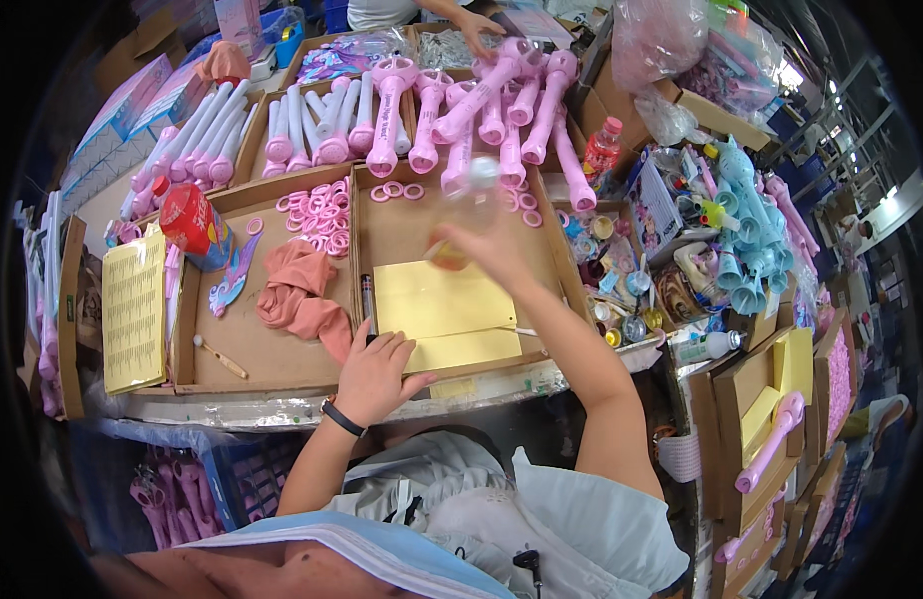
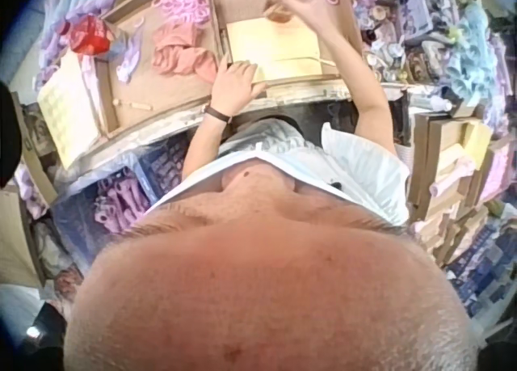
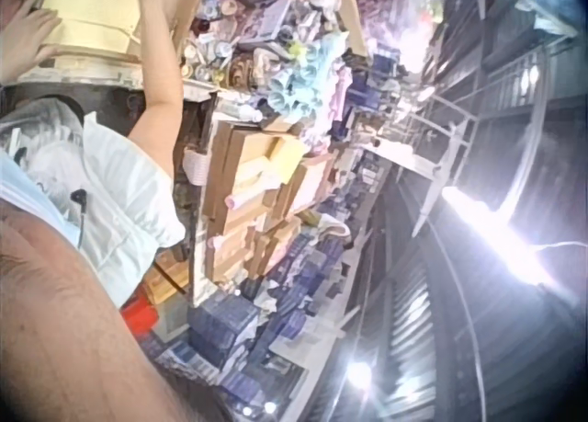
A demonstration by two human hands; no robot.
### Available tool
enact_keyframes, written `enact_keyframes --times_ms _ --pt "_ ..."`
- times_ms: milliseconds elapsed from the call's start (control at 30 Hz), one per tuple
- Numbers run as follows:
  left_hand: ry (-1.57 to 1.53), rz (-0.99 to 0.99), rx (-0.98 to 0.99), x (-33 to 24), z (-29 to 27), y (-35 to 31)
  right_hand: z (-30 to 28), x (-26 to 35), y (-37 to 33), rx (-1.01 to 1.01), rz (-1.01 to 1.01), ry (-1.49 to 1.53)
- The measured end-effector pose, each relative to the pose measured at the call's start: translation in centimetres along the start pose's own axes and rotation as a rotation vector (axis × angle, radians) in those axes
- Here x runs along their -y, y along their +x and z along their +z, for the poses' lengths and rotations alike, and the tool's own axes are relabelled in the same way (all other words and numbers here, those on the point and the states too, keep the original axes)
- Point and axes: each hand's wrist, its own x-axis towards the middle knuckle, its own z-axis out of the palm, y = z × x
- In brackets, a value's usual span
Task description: The person assembles pink bubble-blowing wands by attaching clear plastic heads to pink handles, wiping the surfaces with a cloth, and using a small blade to trim excess plastic. They then test the assembled wands by activating their lights and placing them into a blue crate.
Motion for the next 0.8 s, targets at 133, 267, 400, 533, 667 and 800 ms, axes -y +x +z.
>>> enact_keyframes --times_ms 133,267,400,533,667,800 --pt "-0.013 -0.007 -0.028 0.1 0.5 -0.1 -5.6 -1.4 -0.1 -0.258 0.044 -0.273" --pt "-0.033 0.019 -0.099 0.1 0.7 -0.1 -6.9 -2.9 -0.3 -0.377 0.083 -0.472" --pt "-0.055 0.020 -0.109 0.2 0.6 -0.1 -6.3 -1.9 -2.8 -0.506 -0.100 -0.640" --pt "-0.037 0.020 -0.074 0.2 0.6 -0.1 -4.6 -1.1 -6.9 -0.124 0.194 -0.746" --pt "-0.006 0.028 -0.043 0.3 0.7 -0.1 -3.2 -2.8 -7.0 -0.013 0.405 -0.631" --pt "-0.026 0.042 -0.110 0.2 0.7 -0.2 -3.9 -3.1 -5.3 -0.023 0.520 -0.054"
